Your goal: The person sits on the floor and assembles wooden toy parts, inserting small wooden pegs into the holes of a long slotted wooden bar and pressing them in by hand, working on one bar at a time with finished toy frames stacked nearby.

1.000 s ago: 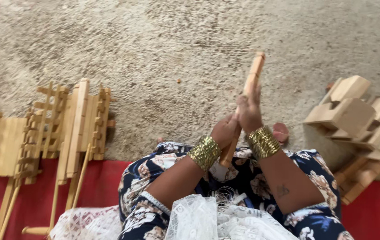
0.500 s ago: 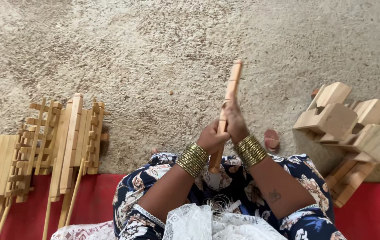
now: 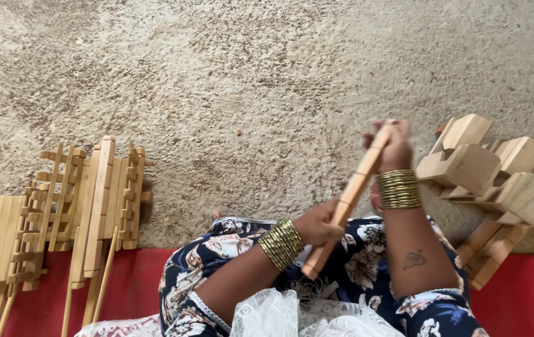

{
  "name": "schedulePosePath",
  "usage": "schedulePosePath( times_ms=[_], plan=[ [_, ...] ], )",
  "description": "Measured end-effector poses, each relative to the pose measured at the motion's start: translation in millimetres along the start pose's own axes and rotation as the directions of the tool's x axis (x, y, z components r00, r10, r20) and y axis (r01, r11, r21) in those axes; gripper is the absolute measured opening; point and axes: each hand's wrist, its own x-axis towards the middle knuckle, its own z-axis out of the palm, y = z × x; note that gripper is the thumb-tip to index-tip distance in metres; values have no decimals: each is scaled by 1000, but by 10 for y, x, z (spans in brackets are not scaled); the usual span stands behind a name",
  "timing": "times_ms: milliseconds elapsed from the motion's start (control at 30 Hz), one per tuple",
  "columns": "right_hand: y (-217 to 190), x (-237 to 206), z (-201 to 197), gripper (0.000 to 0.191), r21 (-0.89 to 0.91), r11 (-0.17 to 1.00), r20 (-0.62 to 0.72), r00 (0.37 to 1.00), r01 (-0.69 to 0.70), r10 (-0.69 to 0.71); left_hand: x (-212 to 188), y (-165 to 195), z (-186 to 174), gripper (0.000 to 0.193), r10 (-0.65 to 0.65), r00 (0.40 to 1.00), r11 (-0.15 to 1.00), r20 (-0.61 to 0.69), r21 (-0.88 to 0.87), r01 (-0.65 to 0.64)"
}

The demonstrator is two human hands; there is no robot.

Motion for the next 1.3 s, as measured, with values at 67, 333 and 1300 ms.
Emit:
schedulePosePath(
  times_ms=[67,333,1300],
  plan=[
    [211,-76,111,56,-57,998,56,998,-31,34,39,-26,-77,79,-4,998,998,-64,-70,-1],
    [791,-367,262,58,-375,926,404,892,-40,202,82,-77,-381,75,90,947,970,-307,-187,-153],
    [-419,-625,-481,45,22,997,98,993,-73,70,-937,765,1344,66,-163,980,854,-111,-513,84]
  ],
)
